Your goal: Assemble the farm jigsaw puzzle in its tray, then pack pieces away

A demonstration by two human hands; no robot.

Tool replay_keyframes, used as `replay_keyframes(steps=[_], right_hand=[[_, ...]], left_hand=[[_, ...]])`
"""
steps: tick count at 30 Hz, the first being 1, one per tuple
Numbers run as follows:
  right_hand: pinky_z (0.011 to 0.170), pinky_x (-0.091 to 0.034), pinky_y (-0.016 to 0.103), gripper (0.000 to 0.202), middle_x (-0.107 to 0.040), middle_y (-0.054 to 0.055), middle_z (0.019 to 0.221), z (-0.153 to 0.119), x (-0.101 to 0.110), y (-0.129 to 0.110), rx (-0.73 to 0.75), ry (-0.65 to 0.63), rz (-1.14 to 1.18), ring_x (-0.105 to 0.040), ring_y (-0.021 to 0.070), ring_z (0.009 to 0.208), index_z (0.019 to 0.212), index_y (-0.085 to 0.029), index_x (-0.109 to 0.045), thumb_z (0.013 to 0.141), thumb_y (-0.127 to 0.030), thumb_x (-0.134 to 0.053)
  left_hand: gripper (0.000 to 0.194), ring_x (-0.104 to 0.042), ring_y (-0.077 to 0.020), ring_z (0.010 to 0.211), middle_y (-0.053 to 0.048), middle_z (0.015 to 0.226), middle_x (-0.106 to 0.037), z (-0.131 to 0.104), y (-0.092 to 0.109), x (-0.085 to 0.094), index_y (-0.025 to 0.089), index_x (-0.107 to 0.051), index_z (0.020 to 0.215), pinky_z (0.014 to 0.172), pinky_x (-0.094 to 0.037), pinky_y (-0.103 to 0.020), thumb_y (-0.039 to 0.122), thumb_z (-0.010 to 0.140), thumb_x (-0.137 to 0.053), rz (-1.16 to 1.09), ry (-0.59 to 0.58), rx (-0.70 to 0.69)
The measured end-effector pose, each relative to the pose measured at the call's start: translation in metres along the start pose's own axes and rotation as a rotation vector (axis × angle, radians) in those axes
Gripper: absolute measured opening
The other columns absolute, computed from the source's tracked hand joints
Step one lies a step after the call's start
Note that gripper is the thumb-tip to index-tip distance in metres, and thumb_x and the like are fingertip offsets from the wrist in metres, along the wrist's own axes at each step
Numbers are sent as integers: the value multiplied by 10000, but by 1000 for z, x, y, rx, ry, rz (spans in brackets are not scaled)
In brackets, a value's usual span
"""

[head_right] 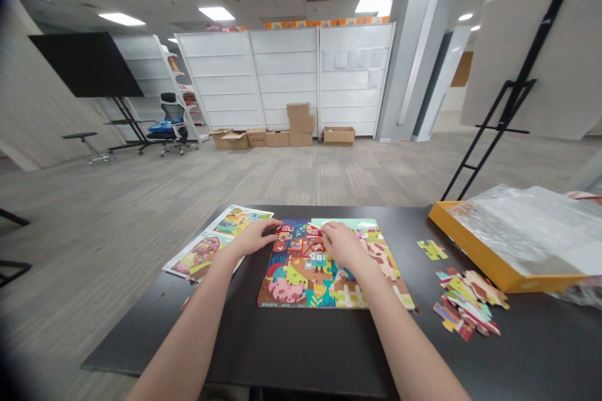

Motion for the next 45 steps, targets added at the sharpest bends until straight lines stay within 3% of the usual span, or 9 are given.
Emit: replay_keyframes(steps=[6,10,14,19,23,26,30,38,45], right_hand=[[996,-443,331,244,-695,111,1159,0,1,-1,19,3,-7,-608,226,1127,1095,-176,-708,968,-209,-502],[989,-447,338,247,-696,116,1169,1,-1,1,19,-5,-8,-615,234,1110,1112,-172,-706,958,-204,-515],[981,-451,345,250,-698,125,1166,1,-1,0,31,-20,-18,-617,246,1118,1111,-167,-706,958,-211,-513],[986,-444,341,259,-697,123,1172,1,1,-1,37,-24,-30,-625,238,1097,1121,-172,-699,951,-186,-504],[991,-442,327,261,-692,123,1178,1,-1,0,39,-20,-29,-616,233,1118,1134,-161,-690,957,-197,-501],[985,-446,323,257,-696,122,1163,1,-2,1,35,-23,-21,-621,229,1106,1130,-158,-690,963,-207,-502],[991,-442,325,250,-699,119,1162,0,1,0,37,-24,-15,-616,228,1119,1118,-165,-697,963,-209,-506],[975,-446,321,244,-690,108,1166,0,3,-3,26,-28,-24,-612,225,1114,1104,-182,-697,981,-230,-492],[988,-450,332,228,-680,121,1161,-3,8,-7,16,-33,-2,-604,231,1131,1103,-179,-704,970,-242,-531]], left_hand=[[466,-616,-259,1200,-94,1333,-655,-3,8,10,189,-624,1282,1053,-478,-406,272,823,-630,-5,80,10],[442,-664,-229,1063,-91,1280,-680,-28,17,51,181,-617,1283,1007,-498,-392,303,862,-557,41,237,91],[413,-679,-230,1002,-81,1217,-716,-71,20,95,182,-669,1204,950,-506,-349,380,867,-536,194,165,180],[397,-675,-293,1037,-126,1144,-737,-113,1,134,173,-710,1115,861,-495,-338,390,811,-575,470,134,470],[414,-698,-255,901,-92,1000,-758,-132,-5,118,188,-721,1049,725,-481,-285,478,781,-598,377,25,495],[407,-690,-221,810,-43,878,-745,-153,-10,98,209,-705,1017,689,-455,-269,504,749,-620,296,65,532],[403,-664,-208,713,4,751,-698,-174,-17,78,212,-643,969,617,-403,-269,497,685,-668,309,-18,643],[401,-647,-201,687,31,722,-662,-171,-15,73,230,-547,878,554,-348,-252,370,554,-737,399,-67,744],[168,-641,-195,698,21,692,-667,-172,-4,73,225,-571,733,580,-382,-248,334,640,-660,348,-134,619]])
Point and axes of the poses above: each hand's wrist, its own z-axis towards the middle knuckle, its own x-axis out of the back of the hand, y = z × x, the point moved 6 cm from there along z, towards the middle knuckle
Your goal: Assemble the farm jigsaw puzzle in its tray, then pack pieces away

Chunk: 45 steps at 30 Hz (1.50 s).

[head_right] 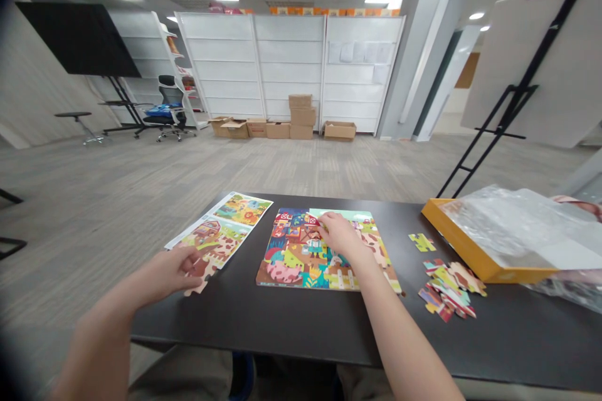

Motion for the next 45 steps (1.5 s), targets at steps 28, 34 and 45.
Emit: replay_keyframes(steps=[28,34,45], right_hand=[[610,-512,261,388,-765,84,853,-49,58,62,-184,-297,971,-667,157,715,880,-136,-712,753,-495,-785],[522,-459,229,387,-728,31,729,-58,47,69,-290,-425,909,-577,98,542,788,-142,-677,681,-486,-816],[514,-440,221,329,-700,18,661,-61,48,74,-303,-489,777,-565,102,532,739,-140,-691,684,-450,-785]], left_hand=[[219,-738,-213,919,-68,1027,-781,49,290,-61,199,-739,1054,837,-563,-310,167,894,-592,-635,112,-768],[250,-720,-207,862,-44,950,-779,47,287,-69,217,-751,1019,807,-532,-303,127,893,-555,-465,96,-827],[305,-660,-220,1013,-83,1077,-712,35,300,-81,194,-731,1013,917,-497,-326,26,823,-561,-325,41,-953]])
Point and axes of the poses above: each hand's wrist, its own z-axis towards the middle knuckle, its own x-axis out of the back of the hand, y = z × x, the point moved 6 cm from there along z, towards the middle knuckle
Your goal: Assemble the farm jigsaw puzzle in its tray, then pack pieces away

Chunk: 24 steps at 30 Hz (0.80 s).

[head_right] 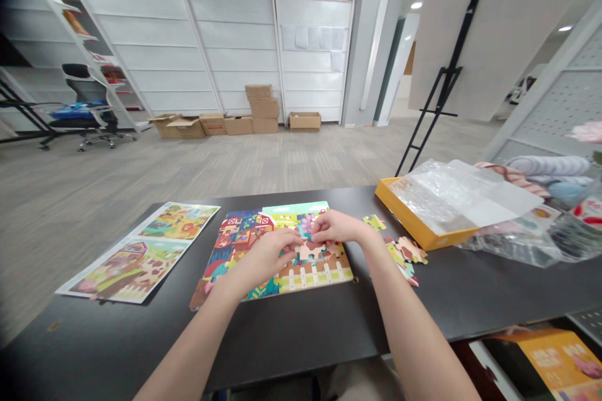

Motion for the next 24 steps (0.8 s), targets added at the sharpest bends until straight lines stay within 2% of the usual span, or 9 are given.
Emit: replay_keyframes(steps=[4,8,12,15,18,22,24], right_hand=[[489,-420,216,359,-718,31,683,-2,-1,0,-9,-15,-11,-562,97,511,750,-135,-698,676,-473,-789],[488,-419,213,383,-747,54,748,-2,-2,2,-17,-27,10,-578,98,523,765,-134,-687,671,-488,-797],[507,-426,210,412,-739,50,752,-3,-3,0,6,-27,41,-598,103,562,783,-132,-673,678,-509,-802],[534,-452,215,441,-726,38,756,-5,-2,-6,49,-17,91,-615,108,595,802,-137,-653,694,-539,-801],[572,-497,229,465,-717,29,779,-6,-2,-10,73,-12,183,-642,114,621,805,-154,-600,711,-566,-794],[577,-512,221,492,-709,22,762,-5,-5,-15,99,1,263,-665,117,634,815,-168,-550,727,-591,-784],[566,-509,214,498,-712,25,755,-5,-6,-18,103,10,282,-663,112,623,832,-168,-546,737,-600,-775]], left_hand=[[257,-662,-216,983,-76,1045,-711,0,7,0,189,-725,972,893,-496,-315,39,838,-564,25,-35,-1],[302,-665,-210,905,-58,994,-707,-2,8,1,208,-716,1057,814,-503,-306,54,850,-558,58,-57,19],[340,-671,-199,907,-55,1021,-711,-1,4,4,212,-681,1132,849,-512,-316,61,850,-566,3,6,22],[348,-691,-177,887,-64,1059,-712,0,-5,11,205,-648,1168,847,-534,-305,85,852,-567,-129,141,72],[351,-720,-179,882,-81,1059,-726,-1,-17,15,196,-589,1231,816,-561,-305,152,887,-540,-330,263,204],[324,-730,-192,829,-41,845,-725,-1,-19,10,195,-552,1251,752,-588,-313,296,953,-475,-607,233,315],[312,-727,-184,821,-42,880,-721,0,-15,9,203,-568,1222,741,-597,-309,329,966,-441,-723,221,338]])
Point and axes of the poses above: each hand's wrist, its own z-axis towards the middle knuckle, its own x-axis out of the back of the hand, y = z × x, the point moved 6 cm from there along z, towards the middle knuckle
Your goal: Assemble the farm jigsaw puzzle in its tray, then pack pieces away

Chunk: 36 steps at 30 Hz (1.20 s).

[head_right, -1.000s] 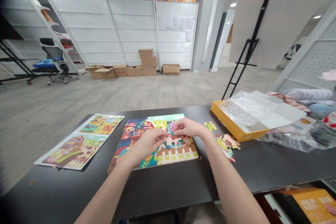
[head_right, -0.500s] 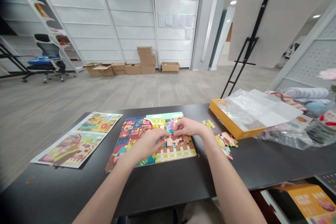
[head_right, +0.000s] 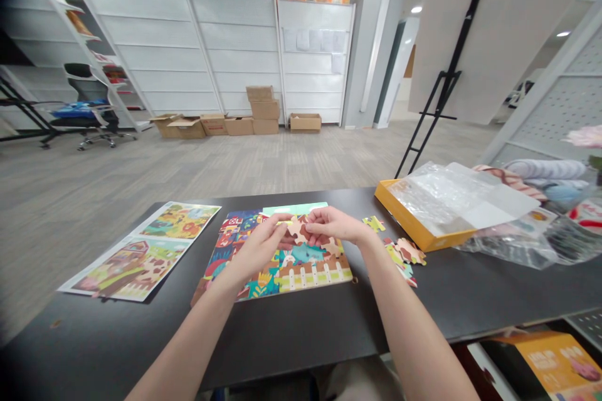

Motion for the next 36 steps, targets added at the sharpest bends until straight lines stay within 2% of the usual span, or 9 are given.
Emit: replay_keyframes(steps=[4,9,12,17,21,30,36], right_hand=[[523,-484,203,499,-708,26,750,0,-1,-5,12,39,-13,-656,111,599,812,-167,-556,738,-613,-767],[486,-431,205,490,-663,9,621,0,-1,-4,24,23,-122,-599,103,535,733,-149,-616,764,-624,-735],[498,-438,217,489,-639,0,583,1,1,-2,42,19,-149,-582,106,517,749,-144,-650,805,-629,-692],[480,-432,213,497,-651,1,675,2,8,-3,96,111,-63,-569,92,509,865,-143,-657,823,-638,-666],[468,-410,207,515,-673,23,758,3,8,-3,103,112,-71,-558,77,511,881,-133,-674,817,-644,-665],[452,-392,196,467,-691,24,742,3,11,-1,70,139,-123,-555,77,510,876,-146,-672,799,-606,-701],[482,-414,214,463,-638,-17,659,1,2,-4,40,53,-96,-529,81,508,852,-154,-668,745,-596,-753]], left_hand=[[305,-711,-169,750,-47,886,-712,0,2,-1,180,-579,1178,713,-597,-314,340,952,-453,-112,32,41],[322,-708,-179,742,-11,733,-679,0,3,1,149,-590,1148,731,-579,-309,290,861,-619,16,19,-48],[319,-724,-185,734,-36,807,-682,-1,2,1,143,-615,1147,706,-581,-308,277,858,-620,38,0,-50],[320,-722,-167,671,-35,867,-655,-2,1,-3,153,-633,1105,632,-571,-279,316,833,-672,31,-14,-7],[274,-724,-175,661,-12,794,-634,-1,-2,-6,155,-623,1061,603,-551,-262,292,827,-666,115,14,-12],[124,-707,-167,653,-16,743,-688,-4,-2,-11,189,-592,965,577,-510,-238,252,857,-589,264,15,-38],[212,-680,-153,635,-8,742,-695,-2,0,-10,196,-631,1064,592,-516,-249,279,875,-582,269,17,-86]])
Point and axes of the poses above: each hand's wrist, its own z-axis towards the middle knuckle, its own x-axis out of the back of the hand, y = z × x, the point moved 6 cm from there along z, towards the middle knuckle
